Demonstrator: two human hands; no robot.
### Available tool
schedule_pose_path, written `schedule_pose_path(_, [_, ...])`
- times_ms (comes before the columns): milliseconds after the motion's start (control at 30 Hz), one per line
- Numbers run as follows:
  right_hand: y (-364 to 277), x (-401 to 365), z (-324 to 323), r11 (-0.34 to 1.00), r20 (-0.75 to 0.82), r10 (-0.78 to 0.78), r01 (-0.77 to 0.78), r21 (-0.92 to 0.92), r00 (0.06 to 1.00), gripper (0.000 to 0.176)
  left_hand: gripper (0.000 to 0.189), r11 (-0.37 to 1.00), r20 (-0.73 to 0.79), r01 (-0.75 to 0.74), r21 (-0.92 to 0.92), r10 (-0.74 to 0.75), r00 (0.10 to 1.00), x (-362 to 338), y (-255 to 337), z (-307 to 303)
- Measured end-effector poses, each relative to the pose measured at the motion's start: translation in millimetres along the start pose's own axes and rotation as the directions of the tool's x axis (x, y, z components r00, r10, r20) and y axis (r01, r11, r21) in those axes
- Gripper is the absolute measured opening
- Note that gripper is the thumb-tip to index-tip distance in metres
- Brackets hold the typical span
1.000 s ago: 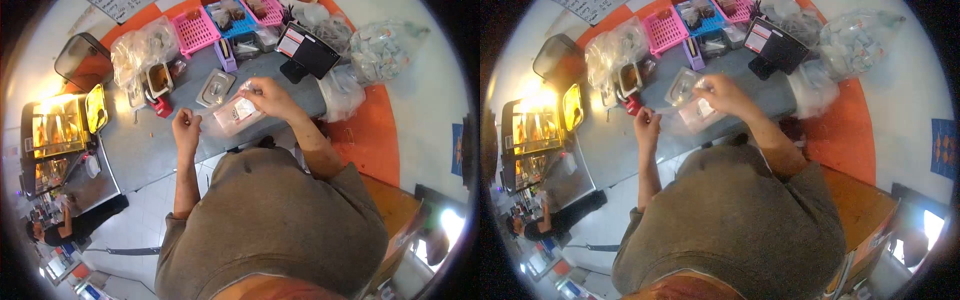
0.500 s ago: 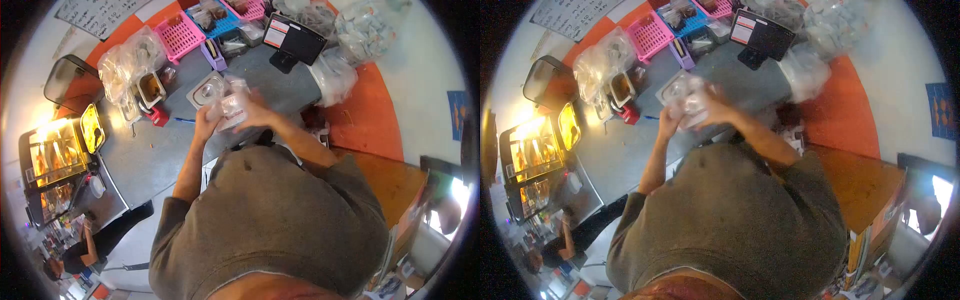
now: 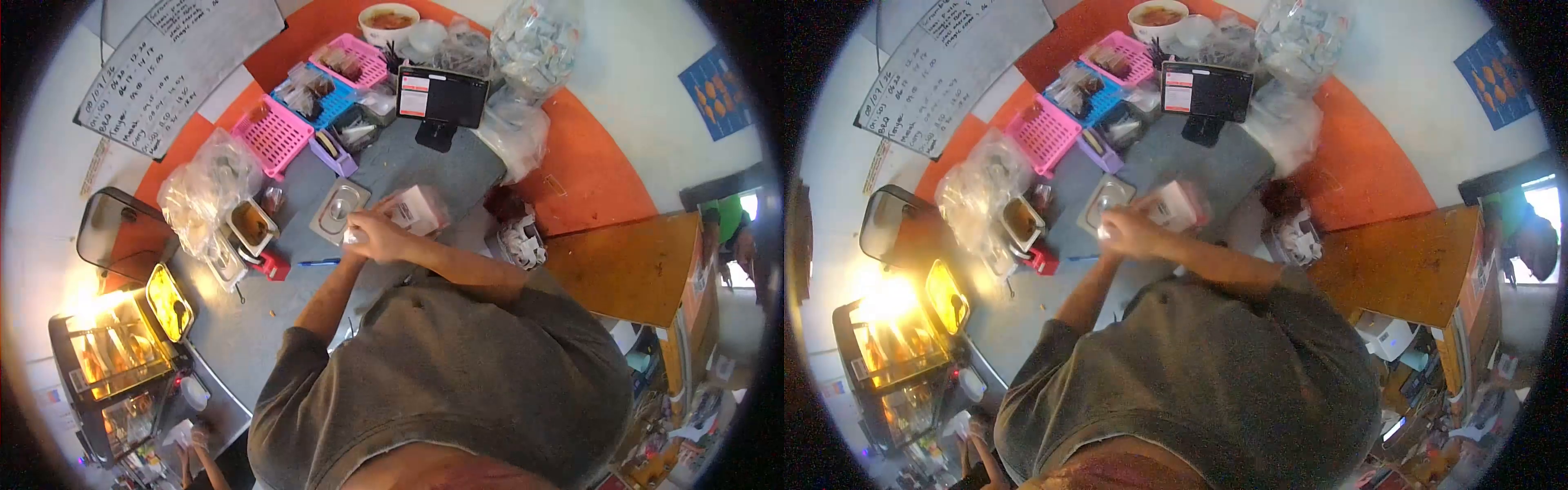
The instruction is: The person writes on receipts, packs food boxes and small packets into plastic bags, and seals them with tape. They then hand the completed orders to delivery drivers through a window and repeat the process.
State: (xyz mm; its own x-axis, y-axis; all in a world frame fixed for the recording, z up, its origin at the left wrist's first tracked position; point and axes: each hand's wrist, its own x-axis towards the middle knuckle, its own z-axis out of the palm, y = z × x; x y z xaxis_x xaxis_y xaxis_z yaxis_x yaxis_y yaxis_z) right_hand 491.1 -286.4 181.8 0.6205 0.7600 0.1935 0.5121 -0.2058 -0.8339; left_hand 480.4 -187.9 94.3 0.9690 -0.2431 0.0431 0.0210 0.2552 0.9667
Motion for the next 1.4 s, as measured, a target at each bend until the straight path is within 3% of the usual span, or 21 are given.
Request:
schedule_pose_path(100, [-51.3,-26.3,-53.7,0.943,-0.301,-0.326,0.286,-0.169,0.896,0.036,0.066,0.911,-0.084,0.048,-0.411,-0.09,0.992,4.1,38.4,9.2])
schedule_pose_path(233, [-10.3,-99.2,-135.4,0.693,-0.113,-0.406,0.225,-0.685,0.907,0.045,0.06,0.871,-0.229,0.107,-0.479,-0.242,0.943,-0.2,154.6,19.8])
schedule_pose_path(467, [17.7,-60.4,-170.8,0.597,-0.258,-0.744,0.439,-0.671,0.616,0.076,0.047,0.707,-0.126,0.292,-0.644,-0.474,0.871,4.2,226.2,43.5])
schedule_pose_path(500, [24.9,-54.1,-162.9,0.599,-0.258,-0.747,0.452,-0.661,0.613,0.076,0.042,0.767,-0.273,0.305,-0.565,-0.523,0.808,8.6,231.6,43.0])
schedule_pose_path(533, [36.4,-50.8,-145.5,0.856,-0.442,-0.471,0.517,-0.019,0.763,0.081,0.042,0.771,-0.293,0.295,-0.564,-0.52,0.802,11.1,228.7,30.4])
schedule_pose_path(567, [48.4,-45.9,-132.0,0.851,-0.418,-0.413,0.507,0.141,0.809,0.084,0.04,0.968,-0.412,0.239,0.079,-0.187,0.892,8.4,219.4,8.9])
schedule_pose_path(600, [60.2,-41.1,-118.5,0.825,-0.392,-0.351,0.479,0.3,0.85,0.087,0.039,0.714,-0.292,0.111,0.691,0.136,0.947,4.2,210.8,-11.8])
schedule_pose_path(633, [72.0,-36.2,-105.1,0.78,-0.363,-0.288,0.437,0.448,0.886,0.09,0.037,0.126,0.011,-0.05,0.991,0.296,0.955,5.6,209.2,-22.9])
schedule_pose_path(700, [135.6,-28.0,-87.6,0.546,0.17,0.242,-0.279,0.79,0.955,0.071,0.031,0.064,0.035,-0.052,0.997,0.246,0.969,16.6,243.0,0.3])
schedule_pose_path(733, [149.4,-17.7,-87.3,0.278,0.488,0.393,-0.607,0.745,0.779,0.068,0.024,0.018,0.073,-0.078,0.997,0.196,0.978,19.3,253.8,10.4])
schedule_pose_path(767, [165.2,-2.8,-86.4,0.265,0.583,0.435,-0.717,0.645,0.686,0.061,0.021,0.398,-0.113,0.01,0.917,0.236,0.965,3.8,207.1,-17.4])
schedule_pose_path(800, [166.1,17.4,-92.2,0.246,0.667,0.469,-0.811,0.531,0.579,0.054,0.021,0.397,-0.135,0.034,0.917,0.229,0.964,-4.6,179.2,-17.9])
schedule_pose_path(933, [184.5,155.3,-98.8,0.971,-0.031,0.131,-0.122,0.208,0.991,0.027,0.021,0.75,-0.713,0.336,0.569,0.246,0.656,-19.4,93.2,19.5])
schedule_pose_path(1000, [195.2,210.6,-87.9,0.961,-0.046,-0.057,0.043,-0.272,0.997,0.014,0.02,0.743,-0.798,0.411,0.528,0.269,0.54,-34.8,27.5,23.5])
schedule_pose_path(1033, [211.9,233.0,-74.6,0.861,0.087,-0.035,0.074,-0.504,0.996,0.011,0.018,0.982,-0.904,0.105,0.156,0.099,0.416,-47.7,-23.7,13.6])
schedule_pose_path(1100, [225.5,253.6,-50.6,0.775,0.169,-0.083,0.17,-0.609,0.982,0.012,0.016,0.935,-0.929,-0.276,-0.224,-0.119,0.351,-39.4,-59.6,21.6])
schedule_pose_path(1167, [235.9,264.4,-34.4,0.62,0.287,-0.156,0.32,-0.716,0.945,0.013,0.023,0.98,-0.973,-0.115,-0.163,-0.141,0.182,-11.5,-76.3,43.7])
schedule_pose_path(1233, [237.0,265.3,-26.1,0.615,0.338,-0.103,0.327,-0.717,0.936,0.014,0.026,0.987,-0.977,-0.117,-0.114,-0.089,0.194,6.2,-68.9,55.5])
schedule_pose_path(1300, [236.2,267.0,-27.2,0.605,0.388,-0.047,0.335,-0.722,0.921,0.014,0.031,0.811,-0.938,0.489,0.32,0.198,0.285,16.2,-30.6,71.6])
schedule_pose_path(1333, [230.7,266.8,-32.3,0.649,0.392,-0.01,0.304,-0.697,0.92,0.015,0.031,0.814,-0.942,0.491,0.31,0.195,0.273,15.7,-8.3,79.5])
schedule_pose_path(1400, [214.6,268.3,-52.1,0.685,0.398,0.026,0.274,-0.675,0.917,0.015,0.031,0.183,-0.778,0.771,0.61,0.319,0.541,12.0,14.5,84.0])
